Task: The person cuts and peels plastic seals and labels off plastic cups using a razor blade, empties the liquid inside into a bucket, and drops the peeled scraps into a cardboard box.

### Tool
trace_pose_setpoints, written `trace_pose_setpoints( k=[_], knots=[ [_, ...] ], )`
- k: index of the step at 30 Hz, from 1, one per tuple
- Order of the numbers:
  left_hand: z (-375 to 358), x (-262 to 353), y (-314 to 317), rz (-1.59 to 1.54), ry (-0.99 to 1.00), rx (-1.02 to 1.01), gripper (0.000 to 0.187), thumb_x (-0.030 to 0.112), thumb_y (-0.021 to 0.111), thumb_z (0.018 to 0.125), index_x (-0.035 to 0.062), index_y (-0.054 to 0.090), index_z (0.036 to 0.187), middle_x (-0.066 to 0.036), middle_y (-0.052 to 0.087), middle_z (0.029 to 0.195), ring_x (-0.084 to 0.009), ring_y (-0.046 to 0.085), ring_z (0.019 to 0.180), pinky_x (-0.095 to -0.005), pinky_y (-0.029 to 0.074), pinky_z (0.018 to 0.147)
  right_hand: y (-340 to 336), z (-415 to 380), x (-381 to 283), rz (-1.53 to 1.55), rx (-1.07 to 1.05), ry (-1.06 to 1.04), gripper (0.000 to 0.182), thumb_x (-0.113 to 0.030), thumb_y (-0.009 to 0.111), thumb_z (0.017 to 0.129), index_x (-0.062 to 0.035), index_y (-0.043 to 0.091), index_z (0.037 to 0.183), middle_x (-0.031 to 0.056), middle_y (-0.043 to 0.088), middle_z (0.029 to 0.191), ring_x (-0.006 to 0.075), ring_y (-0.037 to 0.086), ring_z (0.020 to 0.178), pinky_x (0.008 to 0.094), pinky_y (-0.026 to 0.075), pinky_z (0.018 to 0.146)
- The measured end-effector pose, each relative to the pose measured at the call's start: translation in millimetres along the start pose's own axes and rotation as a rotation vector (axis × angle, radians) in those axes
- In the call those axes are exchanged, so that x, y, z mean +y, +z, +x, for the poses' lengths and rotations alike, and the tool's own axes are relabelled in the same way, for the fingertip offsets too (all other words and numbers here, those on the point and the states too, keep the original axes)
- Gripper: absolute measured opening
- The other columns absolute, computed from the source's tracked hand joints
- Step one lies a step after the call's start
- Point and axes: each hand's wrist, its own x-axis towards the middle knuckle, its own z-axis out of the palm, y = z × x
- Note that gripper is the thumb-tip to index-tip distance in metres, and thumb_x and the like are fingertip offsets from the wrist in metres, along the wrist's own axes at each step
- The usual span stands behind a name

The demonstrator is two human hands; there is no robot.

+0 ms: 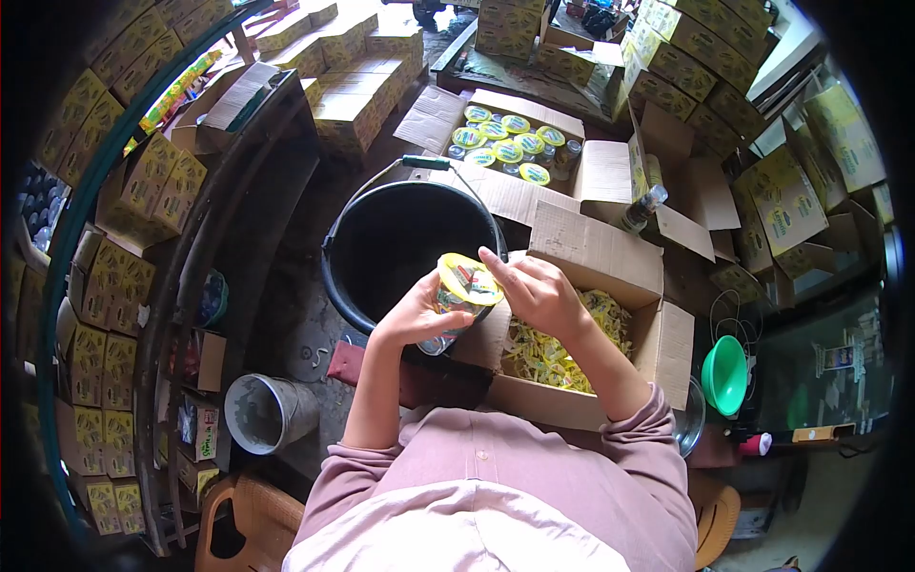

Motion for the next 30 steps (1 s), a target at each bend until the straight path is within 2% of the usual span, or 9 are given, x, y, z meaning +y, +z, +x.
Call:
trace_pose_setpoints(
  k=[7, 10, 14, 20, 23, 25, 28, 29, 30],
  knots=[
    [-3, -10, -4, -0.186, -0.082, -0.039, 0.049, 0.009, 0.068, 0.069, 0.0030, 0.045, 0.113, -0.005, 0.059, 0.092, -0.0119, 0.058, 0.079, -0.0265, 0.048, 0.071, -1, 1, -2, 0.097, 0.019, 0.002, 0.053, 0.004, 0.061, 0.066, 0.0033, 0.049, 0.118, 0.0054, 0.054, 0.069, 0.0173, 0.055, 0.059, 0.0299, 0.049, 0.057],
    [-1, -12, -9, -0.356, -0.165, -0.208, 0.048, 0.009, 0.067, 0.067, 0.0023, 0.047, 0.110, -0.006, 0.060, 0.088, -0.0130, 0.058, 0.075, -0.0258, 0.048, 0.069, -1, 0, -2, 0.114, 0.013, -0.009, 0.053, 0.005, 0.062, 0.065, 0.0032, 0.050, 0.117, 0.0058, 0.054, 0.070, 0.0176, 0.055, 0.059, 0.0295, 0.049, 0.056],
    [1, -14, -4, -0.334, -0.096, -0.247, 0.040, 0.010, 0.066, 0.066, 0.0023, 0.051, 0.102, -0.006, 0.060, 0.082, -0.0122, 0.058, 0.072, -0.0247, 0.047, 0.065, 4, -2, 1, 0.072, 0.030, -0.015, 0.053, -0.003, 0.057, 0.072, -0.0021, 0.046, 0.124, 0.0020, 0.054, 0.065, 0.0124, 0.057, 0.062, 0.0259, 0.049, 0.056],
    [5, -15, -3, -0.347, -0.060, -0.371, 0.034, 0.012, 0.066, 0.065, 0.0028, 0.053, 0.096, -0.005, 0.058, 0.073, -0.0104, 0.055, 0.063, -0.0231, 0.045, 0.055, 5, -1, 0, 0.158, 0.029, 0.000, 0.052, 0.006, 0.060, 0.065, 0.0041, 0.050, 0.116, 0.0079, 0.057, 0.073, 0.0195, 0.057, 0.062, 0.0312, 0.049, 0.058],
    [6, -14, -3, -0.463, -0.091, -0.427, 0.036, 0.012, 0.066, 0.065, 0.0023, 0.052, 0.096, -0.005, 0.057, 0.073, -0.0105, 0.054, 0.063, -0.0228, 0.045, 0.055, 10, 0, 1, 0.088, 0.068, -0.014, 0.054, -0.003, 0.057, 0.071, -0.0021, 0.047, 0.124, 0.0013, 0.055, 0.065, 0.0125, 0.057, 0.061, 0.0269, 0.048, 0.056],
    [7, -11, -3, -0.461, -0.132, -0.438, 0.041, 0.013, 0.066, 0.064, 0.0017, 0.049, 0.100, -0.006, 0.057, 0.080, -0.0103, 0.055, 0.069, -0.0226, 0.046, 0.060, 8, 1, 1, 0.086, 0.060, 0.016, 0.054, -0.002, 0.057, 0.071, -0.0017, 0.046, 0.124, 0.0020, 0.055, 0.066, 0.0134, 0.057, 0.061, 0.0278, 0.048, 0.057],
    [2, 6, 10, 0.021, 0.095, 0.100, 0.052, 0.013, 0.067, 0.065, 0.0010, 0.041, 0.108, -0.008, 0.054, 0.095, -0.0107, 0.053, 0.081, -0.0231, 0.045, 0.070, 5, -1, 6, 0.040, 0.043, 0.039, 0.055, -0.002, 0.056, 0.071, -0.0007, 0.045, 0.125, 0.0036, 0.054, 0.065, 0.0159, 0.057, 0.062, 0.0286, 0.049, 0.059],
    [4, 8, 6, 0.096, 0.156, 0.078, 0.059, 0.012, 0.069, 0.065, 0.0014, 0.035, 0.113, -0.008, 0.049, 0.105, -0.0117, 0.049, 0.093, -0.0236, 0.043, 0.079, 2, 0, 6, 0.021, 0.038, 0.043, 0.056, -0.001, 0.056, 0.071, -0.0006, 0.044, 0.125, 0.0038, 0.054, 0.065, 0.0162, 0.057, 0.063, 0.0286, 0.049, 0.060],
    [3, 20, 10, 0.215, 0.157, 0.104, 0.056, 0.009, 0.068, 0.066, 0.0013, 0.036, 0.112, -0.008, 0.053, 0.101, -0.0129, 0.052, 0.091, -0.0254, 0.045, 0.077, 0, 1, 7, 0.001, 0.035, 0.046, 0.056, -0.001, 0.056, 0.071, -0.0005, 0.044, 0.126, 0.0039, 0.053, 0.065, 0.0165, 0.057, 0.063, 0.0286, 0.049, 0.060]
  ],
)
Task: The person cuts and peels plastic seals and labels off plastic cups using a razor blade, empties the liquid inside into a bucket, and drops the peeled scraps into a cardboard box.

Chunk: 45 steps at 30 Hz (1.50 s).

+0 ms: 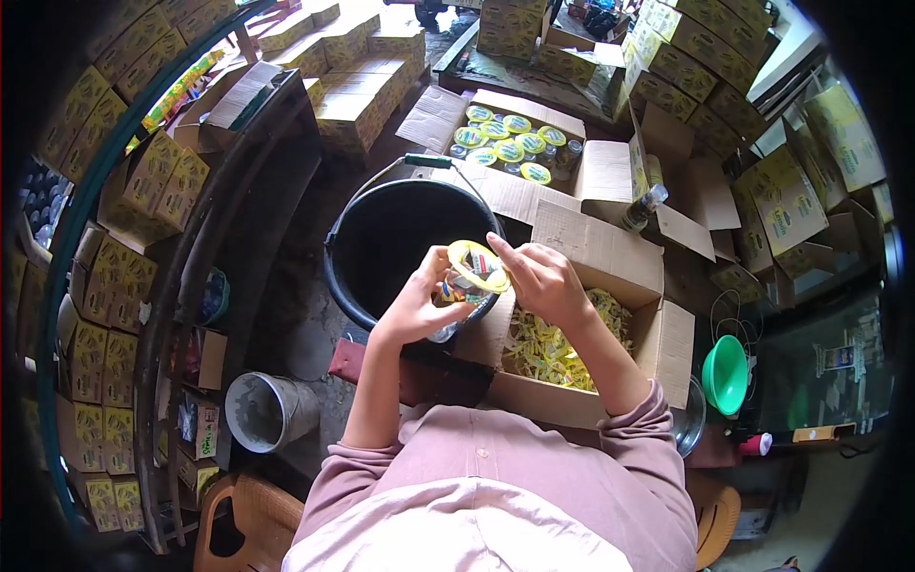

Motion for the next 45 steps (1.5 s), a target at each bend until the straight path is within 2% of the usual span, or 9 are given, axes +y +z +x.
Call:
trace_pose_setpoints(
  k=[5, 12, 18, 28, 37, 40, 41, 44, 45],
  knots=[
    [3, 6, 27, 0.474, 0.106, 0.315, 0.053, 0.013, 0.074, 0.064, -0.0005, 0.042, 0.105, -0.014, 0.061, 0.088, -0.0205, 0.063, 0.082, -0.0306, 0.050, 0.071, -3, 4, -6, -0.048, -0.051, -0.027, 0.059, -0.003, 0.057, 0.069, 0.0024, 0.042, 0.126, 0.0042, 0.054, 0.065, 0.0162, 0.057, 0.062, 0.0284, 0.049, 0.061],
    [2, 5, 29, 0.499, 0.121, 0.382, 0.050, 0.012, 0.076, 0.062, -0.0006, 0.048, 0.101, -0.014, 0.062, 0.084, -0.0242, 0.064, 0.078, -0.0317, 0.051, 0.068, -5, 3, -3, -0.074, -0.013, -0.038, 0.058, -0.004, 0.058, 0.069, 0.0024, 0.043, 0.125, 0.0036, 0.055, 0.063, 0.0151, 0.058, 0.062, 0.0273, 0.050, 0.059],
    [3, 4, 25, 0.428, 0.161, 0.250, 0.046, 0.008, 0.071, 0.062, -0.0012, 0.047, 0.101, -0.015, 0.062, 0.085, -0.0242, 0.064, 0.080, -0.0302, 0.050, 0.070, 0, -1, -3, -0.060, -0.013, -0.048, 0.057, -0.004, 0.057, 0.070, 0.0017, 0.044, 0.125, 0.0026, 0.054, 0.063, 0.0136, 0.057, 0.062, 0.0261, 0.049, 0.057],
    [4, 4, 17, 0.311, 0.063, 0.081, 0.039, 0.008, 0.068, 0.065, -0.0023, 0.051, 0.098, -0.010, 0.062, 0.083, -0.0129, 0.061, 0.077, -0.0267, 0.050, 0.069, 5, -6, 1, -0.022, 0.016, -0.070, 0.057, -0.006, 0.057, 0.071, 0.0009, 0.044, 0.125, 0.0010, 0.052, 0.062, 0.0120, 0.056, 0.060, 0.0255, 0.048, 0.054],
    [7, 1, 0, 0.017, 0.008, -0.175, 0.038, 0.009, 0.069, 0.065, -0.0011, 0.053, 0.098, -0.005, 0.060, 0.086, -0.0072, 0.055, 0.080, -0.0231, 0.046, 0.070, 4, 2, 2, 0.024, 0.035, -0.091, 0.054, -0.006, 0.058, 0.072, 0.0017, 0.045, 0.124, 0.0020, 0.054, 0.065, 0.0130, 0.057, 0.063, 0.0257, 0.049, 0.057],
    [1, 2, -1, -0.240, -0.243, -0.232, 0.037, 0.011, 0.070, 0.067, 0.0008, 0.054, 0.099, -0.005, 0.059, 0.089, -0.0062, 0.053, 0.083, -0.0228, 0.046, 0.071, 2, 6, 0, 0.069, 0.049, -0.109, 0.054, -0.006, 0.058, 0.071, 0.0019, 0.046, 0.123, 0.0022, 0.056, 0.067, 0.0135, 0.059, 0.065, 0.0256, 0.050, 0.059],
    [2, -1, -2, -0.241, -0.181, -0.259, 0.037, 0.011, 0.071, 0.068, 0.0021, 0.054, 0.099, -0.005, 0.059, 0.086, -0.0072, 0.055, 0.078, -0.0230, 0.047, 0.068, 1, 8, -1, 0.084, 0.045, -0.110, 0.053, -0.004, 0.060, 0.069, 0.0027, 0.048, 0.120, 0.0038, 0.057, 0.069, 0.0149, 0.058, 0.065, 0.0272, 0.050, 0.059],
    [1, -20, -5, -0.443, -0.281, -0.413, 0.039, 0.011, 0.071, 0.068, 0.0023, 0.053, 0.101, -0.006, 0.059, 0.083, -0.0096, 0.057, 0.071, -0.0228, 0.048, 0.062, -3, 10, -5, 0.123, 0.034, -0.117, 0.049, 0.000, 0.062, 0.066, 0.0046, 0.053, 0.114, 0.0067, 0.058, 0.074, 0.0176, 0.058, 0.064, 0.0303, 0.051, 0.059],
    [1, -18, -4, -0.481, -0.269, -0.399, 0.040, 0.016, 0.070, 0.068, 0.0004, 0.052, 0.101, -0.008, 0.059, 0.077, -0.0125, 0.058, 0.064, -0.0233, 0.048, 0.057, -4, 12, -6, 0.128, 0.032, -0.126, 0.048, 0.000, 0.062, 0.065, 0.0047, 0.054, 0.112, 0.0067, 0.058, 0.075, 0.0175, 0.059, 0.065, 0.0303, 0.051, 0.059]
  ],
)
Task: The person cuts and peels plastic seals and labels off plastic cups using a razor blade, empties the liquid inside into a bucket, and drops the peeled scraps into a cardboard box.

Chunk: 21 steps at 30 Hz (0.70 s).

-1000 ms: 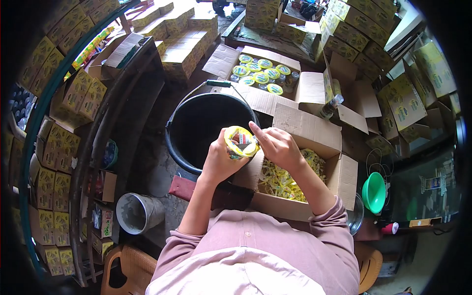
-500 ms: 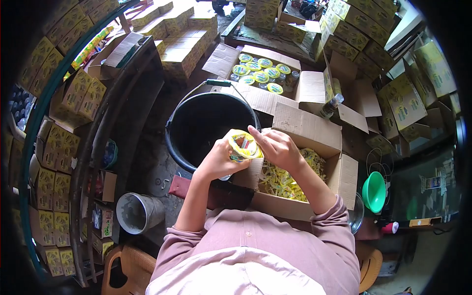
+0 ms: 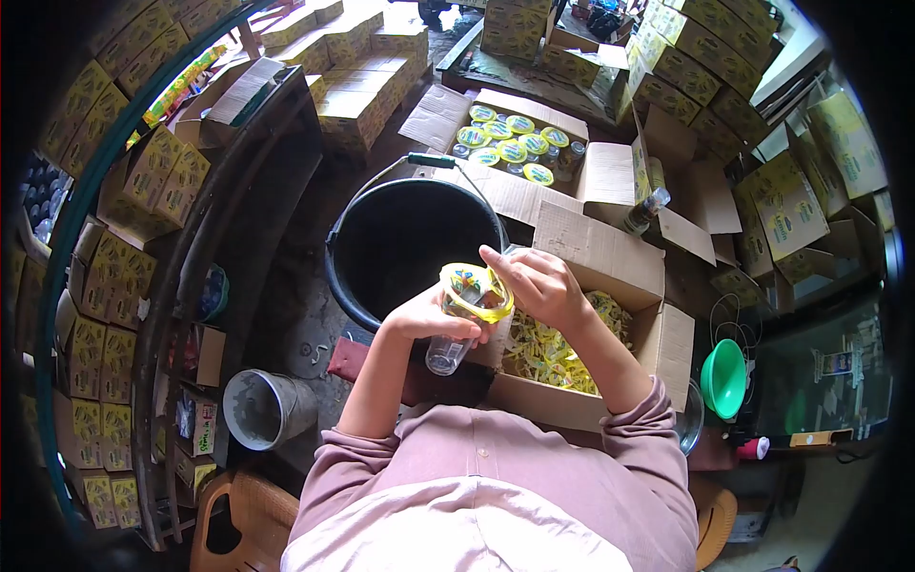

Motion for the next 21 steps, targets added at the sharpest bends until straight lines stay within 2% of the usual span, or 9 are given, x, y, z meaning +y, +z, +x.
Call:
trace_pose_setpoints(
  k=[1, 2, 7, 11, 12, 15, 16, 19, 21],
  knots=[
    [3, 0, 1, -0.065, 0.036, -0.074, 0.041, 0.018, 0.069, 0.068, -0.0005, 0.052, 0.101, -0.009, 0.059, 0.077, -0.0131, 0.058, 0.064, -0.0235, 0.048, 0.056, -1, 1, 0, 0.005, 0.000, -0.009, 0.047, 0.000, 0.061, 0.065, 0.0047, 0.055, 0.111, 0.0066, 0.059, 0.076, 0.0174, 0.059, 0.065, 0.0302, 0.051, 0.059],
    [6, 0, 4, -0.131, 0.070, -0.149, 0.042, 0.020, 0.069, 0.068, -0.0013, 0.052, 0.100, -0.009, 0.058, 0.076, -0.0137, 0.058, 0.064, -0.0237, 0.048, 0.055, 1, 0, 1, -0.048, 0.012, -0.036, 0.049, -0.009, 0.059, 0.070, -0.0009, 0.051, 0.118, 0.0005, 0.058, 0.070, 0.0117, 0.060, 0.069, 0.0250, 0.052, 0.063],
    [12, -7, 0, -0.364, 0.091, -0.388, 0.045, 0.022, 0.067, 0.067, -0.0046, 0.051, 0.100, -0.014, 0.058, 0.076, -0.0186, 0.059, 0.062, -0.0272, 0.050, 0.052, 4, -2, -1, -0.060, 0.011, -0.061, 0.041, -0.010, 0.061, 0.069, -0.0051, 0.057, 0.109, 0.0005, 0.059, 0.072, 0.0120, 0.060, 0.071, 0.0255, 0.052, 0.063],
    [4, 4, -1, -0.223, -0.091, -0.101, 0.048, 0.021, 0.069, 0.068, -0.0044, 0.048, 0.102, -0.016, 0.057, 0.076, -0.0202, 0.060, 0.061, -0.0272, 0.051, 0.056, 3, -6, 3, -0.089, -0.029, -0.075, 0.026, -0.010, 0.061, 0.067, -0.0059, 0.058, 0.093, 0.0023, 0.058, 0.075, 0.0146, 0.059, 0.074, 0.0282, 0.051, 0.067],
    [3, 9, -7, -0.141, -0.086, -0.112, 0.050, 0.016, 0.068, 0.070, -0.0012, 0.045, 0.111, -0.015, 0.058, 0.087, -0.0179, 0.061, 0.076, -0.0255, 0.050, 0.066, 1, -5, 5, -0.088, -0.038, -0.081, 0.025, -0.010, 0.061, 0.067, -0.0055, 0.058, 0.091, 0.0028, 0.057, 0.075, 0.0151, 0.059, 0.074, 0.0283, 0.051, 0.067],
    [4, 18, -3, 0.267, 0.178, 0.185, 0.055, 0.012, 0.067, 0.070, 0.0018, 0.038, 0.116, -0.012, 0.057, 0.096, -0.0166, 0.058, 0.087, -0.0278, 0.047, 0.074, -3, -6, 8, -0.122, -0.056, -0.054, 0.021, -0.009, 0.061, 0.064, -0.0044, 0.056, 0.084, 0.0043, 0.056, 0.076, 0.0169, 0.058, 0.076, 0.0287, 0.050, 0.067],
    [4, 16, -3, 0.331, 0.237, 0.232, 0.053, 0.011, 0.066, 0.070, 0.0010, 0.039, 0.115, -0.011, 0.056, 0.102, -0.0138, 0.054, 0.098, -0.0272, 0.043, 0.081, -2, -8, 12, -0.152, -0.060, -0.040, 0.021, -0.009, 0.061, 0.064, -0.0044, 0.056, 0.084, 0.0042, 0.055, 0.075, 0.0170, 0.058, 0.075, 0.0289, 0.050, 0.067],
    [6, 22, 19, 0.691, 0.330, 0.397, 0.054, 0.011, 0.067, 0.067, -0.0007, 0.040, 0.113, -0.013, 0.056, 0.100, -0.0178, 0.056, 0.095, -0.0293, 0.044, 0.082, 2, -8, 14, -0.191, -0.084, -0.024, 0.021, -0.010, 0.061, 0.063, -0.0045, 0.055, 0.082, 0.0031, 0.055, 0.073, 0.0168, 0.057, 0.074, 0.0292, 0.049, 0.067],
    [9, 18, 31, 0.968, 0.375, 0.556, 0.058, 0.012, 0.070, 0.062, -0.0021, 0.042, 0.111, -0.020, 0.057, 0.098, -0.0295, 0.059, 0.093, -0.0321, 0.046, 0.080, 6, -6, 11, -0.197, -0.095, -0.045, 0.021, -0.011, 0.061, 0.062, -0.0046, 0.054, 0.081, 0.0026, 0.054, 0.073, 0.0166, 0.056, 0.074, 0.0289, 0.049, 0.068]
  ],
)
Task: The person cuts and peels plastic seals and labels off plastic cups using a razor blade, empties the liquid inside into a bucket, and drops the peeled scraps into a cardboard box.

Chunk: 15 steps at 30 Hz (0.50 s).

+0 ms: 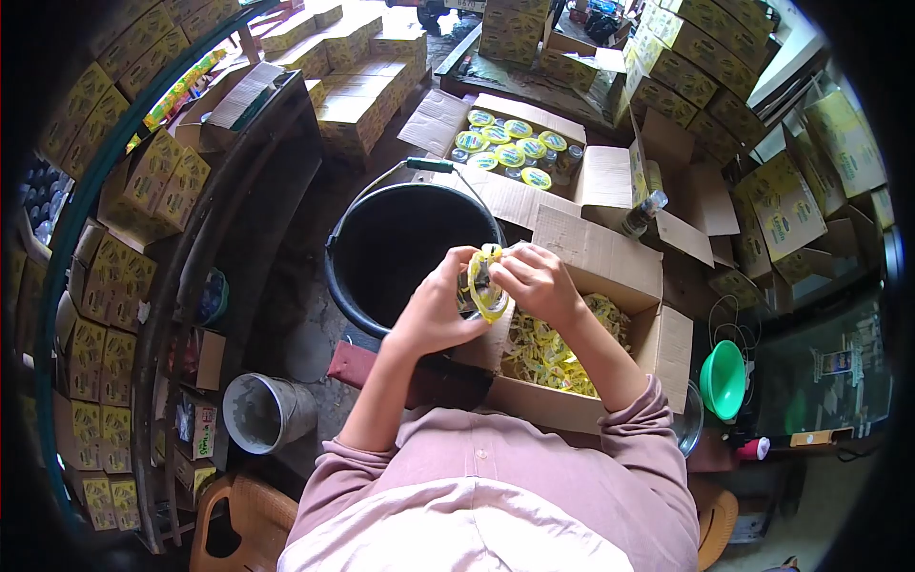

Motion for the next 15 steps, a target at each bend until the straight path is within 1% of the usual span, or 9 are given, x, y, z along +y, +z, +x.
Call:
trace_pose_setpoints(
  k=[2, 5, 8, 15],
  knots=[
    [-1, -3, 12, -0.021, -0.071, 0.095, 0.056, 0.012, 0.071, 0.061, -0.0014, 0.044, 0.108, -0.019, 0.058, 0.094, -0.0301, 0.060, 0.089, -0.0329, 0.047, 0.076, 1, 0, -2, 0.004, 0.013, -0.005, 0.020, -0.010, 0.060, 0.061, -0.0053, 0.054, 0.079, 0.0020, 0.054, 0.072, 0.0162, 0.057, 0.073, 0.0289, 0.049, 0.067],
    [0, 1, 13, -0.070, -0.100, 0.118, 0.055, 0.013, 0.074, 0.059, -0.0011, 0.046, 0.105, -0.018, 0.060, 0.089, -0.0294, 0.062, 0.083, -0.0326, 0.049, 0.072, 2, -5, 0, 0.027, 0.022, -0.028, 0.019, -0.010, 0.060, 0.061, -0.0059, 0.054, 0.079, 0.0018, 0.053, 0.071, 0.0158, 0.057, 0.073, 0.0290, 0.050, 0.066],
    [1, -2, 7, -0.038, -0.020, 0.038, 0.054, 0.013, 0.074, 0.058, -0.0013, 0.047, 0.102, -0.017, 0.061, 0.086, -0.0276, 0.063, 0.080, -0.0312, 0.049, 0.070, 0, -9, 0, 0.033, 0.038, -0.049, 0.017, -0.010, 0.061, 0.062, -0.0062, 0.054, 0.078, 0.0014, 0.053, 0.071, 0.0153, 0.057, 0.073, 0.0290, 0.050, 0.065],
    [5, 6, -1, -0.091, 0.003, -0.041, 0.045, 0.012, 0.072, 0.057, -0.0035, 0.052, 0.094, -0.013, 0.058, 0.081, -0.0215, 0.060, 0.071, -0.0285, 0.047, 0.067, -5, -13, -1, 0.047, 0.085, -0.058, 0.016, -0.009, 0.061, 0.063, -0.0064, 0.054, 0.077, 0.0009, 0.052, 0.071, 0.0146, 0.057, 0.071, 0.0282, 0.050, 0.062]
  ],
)
